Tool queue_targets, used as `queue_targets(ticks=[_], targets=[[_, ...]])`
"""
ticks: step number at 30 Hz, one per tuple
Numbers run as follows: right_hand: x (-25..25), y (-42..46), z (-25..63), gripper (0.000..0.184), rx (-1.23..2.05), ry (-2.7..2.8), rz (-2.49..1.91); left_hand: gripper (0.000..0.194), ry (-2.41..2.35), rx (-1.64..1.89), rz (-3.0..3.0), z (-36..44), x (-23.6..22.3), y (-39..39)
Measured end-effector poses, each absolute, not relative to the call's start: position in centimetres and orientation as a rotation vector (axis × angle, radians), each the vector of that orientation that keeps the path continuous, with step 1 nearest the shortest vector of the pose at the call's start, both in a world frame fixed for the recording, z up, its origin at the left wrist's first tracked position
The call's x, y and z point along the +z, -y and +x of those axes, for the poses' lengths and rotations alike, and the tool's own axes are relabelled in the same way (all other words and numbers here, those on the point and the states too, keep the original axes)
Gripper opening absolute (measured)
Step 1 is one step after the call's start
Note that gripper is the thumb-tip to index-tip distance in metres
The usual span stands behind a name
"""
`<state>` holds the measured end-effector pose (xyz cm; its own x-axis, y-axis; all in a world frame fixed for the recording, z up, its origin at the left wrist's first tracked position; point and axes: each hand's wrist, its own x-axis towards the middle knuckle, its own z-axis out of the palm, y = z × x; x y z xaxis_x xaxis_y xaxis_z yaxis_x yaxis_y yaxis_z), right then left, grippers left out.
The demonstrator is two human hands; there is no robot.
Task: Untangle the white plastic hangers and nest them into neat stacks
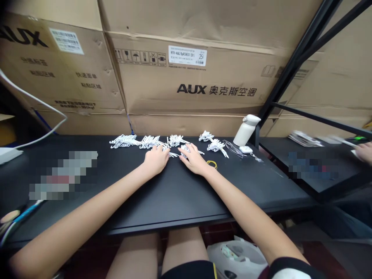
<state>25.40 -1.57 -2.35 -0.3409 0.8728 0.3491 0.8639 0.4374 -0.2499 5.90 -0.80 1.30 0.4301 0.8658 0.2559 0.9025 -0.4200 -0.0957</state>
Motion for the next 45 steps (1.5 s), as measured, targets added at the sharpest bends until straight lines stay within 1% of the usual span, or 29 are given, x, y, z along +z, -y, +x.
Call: queue_targets(ticks=[7, 13, 20, 26, 28, 30, 32, 34, 35, 37, 42, 45], targets=[[-1.7, 2.5, 24.7, 0.052, 0.065, 2.334, -1.458, 0.035, 1.613, -0.127, -2.329, 0.2, 1.7, 1.2], [-0.6, 4.7, 21.6, 0.054, 0.138, 2.452, -1.337, 0.038, 1.604, -0.092, -2.31, -4.3, 2.0, 0.8], [-0.4, 5.1, 16.7, 0.054, 0.141, 2.485, -1.132, 0.04, 1.498, -0.18, -2.359, -6.6, 1.7, -0.4], [0.9, 5.2, 16.5, 0.058, 0.348, 2.402, -1.062, 0.045, 1.353, -0.376, -2.329, -6.0, 2.7, 0.6], [1.8, 5.1, 18.0, 0.055, 0.341, 2.305, -1.031, 0.047, 1.252, -0.474, -2.431, -5.0, 3.3, 0.9], [2.3, 4.4, 20.1, 0.047, 0.308, 2.183, -1.015, 0.051, 1.086, -0.52, -2.667, -3.6, 3.5, 0.9], [2.3, 3.2, 22.5, 0.037, 0.361, 2.026, -1.105, 0.061, 0.958, -0.513, -2.886, -2.1, 3.3, 0.7], [1.8, 2.1, 24.5, 0.032, 0.43, 1.879, -1.195, 0.074, 0.966, -0.515, -2.989, -0.9, 2.6, 0.4], [1.5, 1.7, 25.2, 0.03, 0.48, 1.856, -1.22, 0.077, 0.985, -0.503, -3.025, -0.5, 2.2, 0.3], [1.0, 1.5, 25.8, 0.029, 0.554, 1.894, -1.269, 0.076, 1.02, -0.508, -3.064, 0.0, 1.4, 0.2], [0.7, 3.4, 23.7, 0.027, 0.643, 2.128, -1.184, 0.056, 0.992, -0.674, -3.105, 0.2, 0.5, 1.1], [0.9, 4.5, 22.3, 0.024, 0.621, 2.209, -1.113, 0.048, 0.939, -0.756, -3.146, 0.6, 0.5, 2.2]])
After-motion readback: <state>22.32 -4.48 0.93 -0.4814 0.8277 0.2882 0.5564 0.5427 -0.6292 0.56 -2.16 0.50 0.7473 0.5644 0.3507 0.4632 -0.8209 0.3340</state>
